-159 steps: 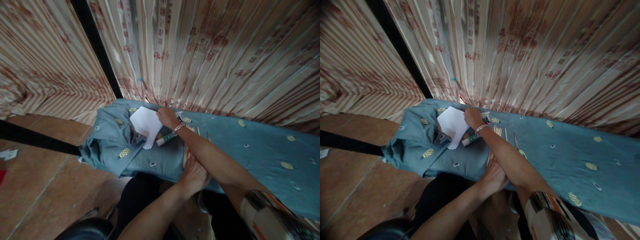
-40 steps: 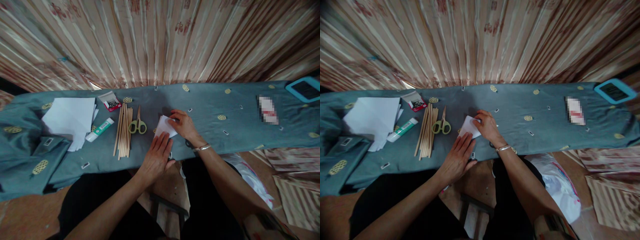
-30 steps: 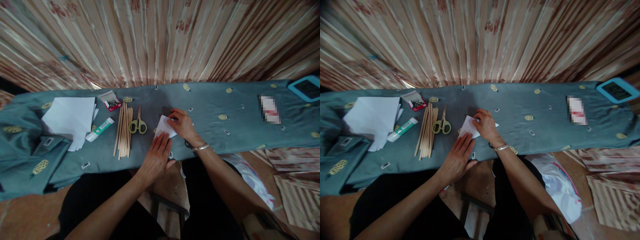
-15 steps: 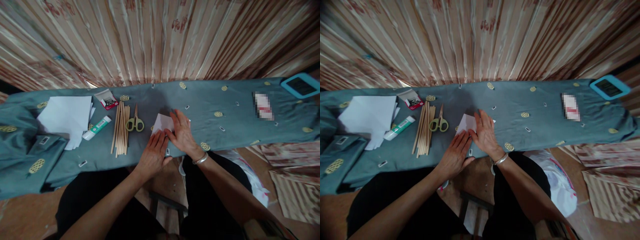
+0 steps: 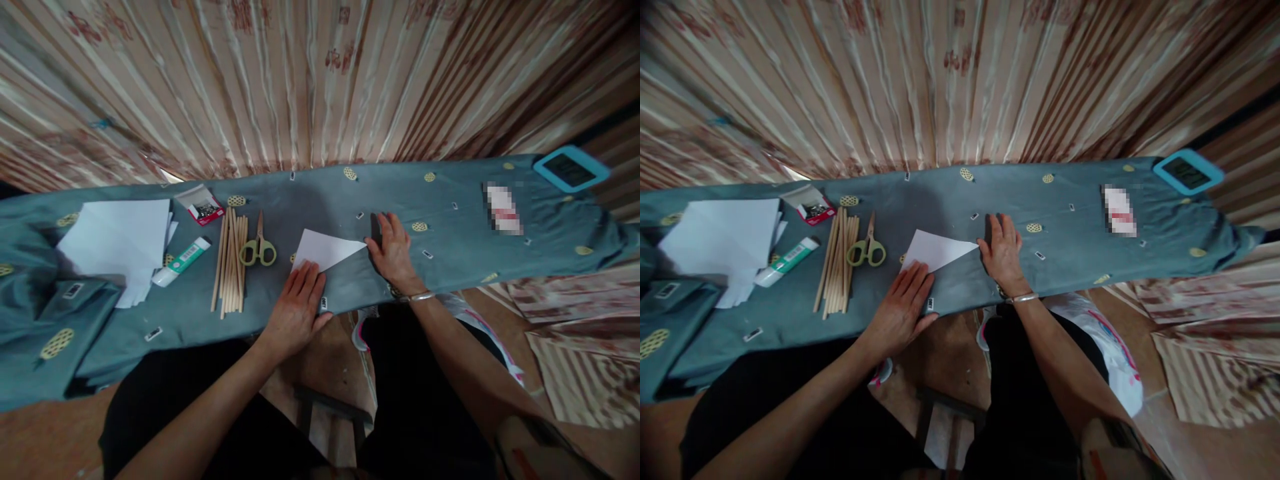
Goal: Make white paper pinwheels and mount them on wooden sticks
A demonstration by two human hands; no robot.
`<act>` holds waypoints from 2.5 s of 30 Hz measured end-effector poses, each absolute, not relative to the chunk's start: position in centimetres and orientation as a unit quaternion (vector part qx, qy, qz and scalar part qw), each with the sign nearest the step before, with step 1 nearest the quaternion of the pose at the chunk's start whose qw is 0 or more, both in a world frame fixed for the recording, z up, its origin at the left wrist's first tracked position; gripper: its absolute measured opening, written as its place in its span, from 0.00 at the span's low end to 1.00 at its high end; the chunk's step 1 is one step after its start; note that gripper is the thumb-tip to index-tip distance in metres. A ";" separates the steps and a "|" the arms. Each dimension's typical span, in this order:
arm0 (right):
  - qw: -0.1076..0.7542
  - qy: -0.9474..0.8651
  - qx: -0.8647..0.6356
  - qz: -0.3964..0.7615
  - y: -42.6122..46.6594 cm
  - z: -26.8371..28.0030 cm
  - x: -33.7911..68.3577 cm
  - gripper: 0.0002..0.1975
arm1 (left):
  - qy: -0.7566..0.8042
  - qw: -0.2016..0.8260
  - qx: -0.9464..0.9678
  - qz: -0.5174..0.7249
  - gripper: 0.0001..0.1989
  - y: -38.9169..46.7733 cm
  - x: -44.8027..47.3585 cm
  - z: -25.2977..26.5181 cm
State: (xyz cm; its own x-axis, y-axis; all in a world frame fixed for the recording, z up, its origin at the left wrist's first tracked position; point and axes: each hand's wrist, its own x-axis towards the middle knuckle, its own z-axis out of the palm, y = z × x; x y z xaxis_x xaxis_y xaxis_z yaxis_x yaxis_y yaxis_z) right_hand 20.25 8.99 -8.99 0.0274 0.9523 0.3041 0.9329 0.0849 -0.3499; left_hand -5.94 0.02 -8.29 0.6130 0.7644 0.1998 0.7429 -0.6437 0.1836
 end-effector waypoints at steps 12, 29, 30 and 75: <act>0.375 -0.604 -0.613 0.344 9.4 -6.1 18.6 0.29 | 0.421 0.053 0.895 0.137 0.35 0.0 -6.0 -8.4; 0.235 -0.573 -0.554 0.557 7.2 -4.7 21.3 0.14 | 0.428 0.056 0.893 0.128 0.28 0.7 -5.9 -6.2; 0.221 -0.561 -0.547 0.580 6.4 -4.5 21.3 0.15 | 0.431 0.056 0.892 0.126 0.27 0.6 -5.9 -6.2; 0.228 -0.809 -0.427 0.333 8.9 -4.2 12.3 0.06 | 0.424 0.122 0.892 0.100 0.31 -1.4 -6.3 -6.2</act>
State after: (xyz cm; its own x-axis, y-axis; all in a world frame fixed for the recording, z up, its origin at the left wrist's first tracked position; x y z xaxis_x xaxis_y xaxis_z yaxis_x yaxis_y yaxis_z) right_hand 12.30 8.88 -4.18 -0.5317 0.8426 0.0854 0.5391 0.4145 -0.7332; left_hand -6.33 -1.36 -6.17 0.6197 0.7812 0.0753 0.7321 -0.6100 0.3031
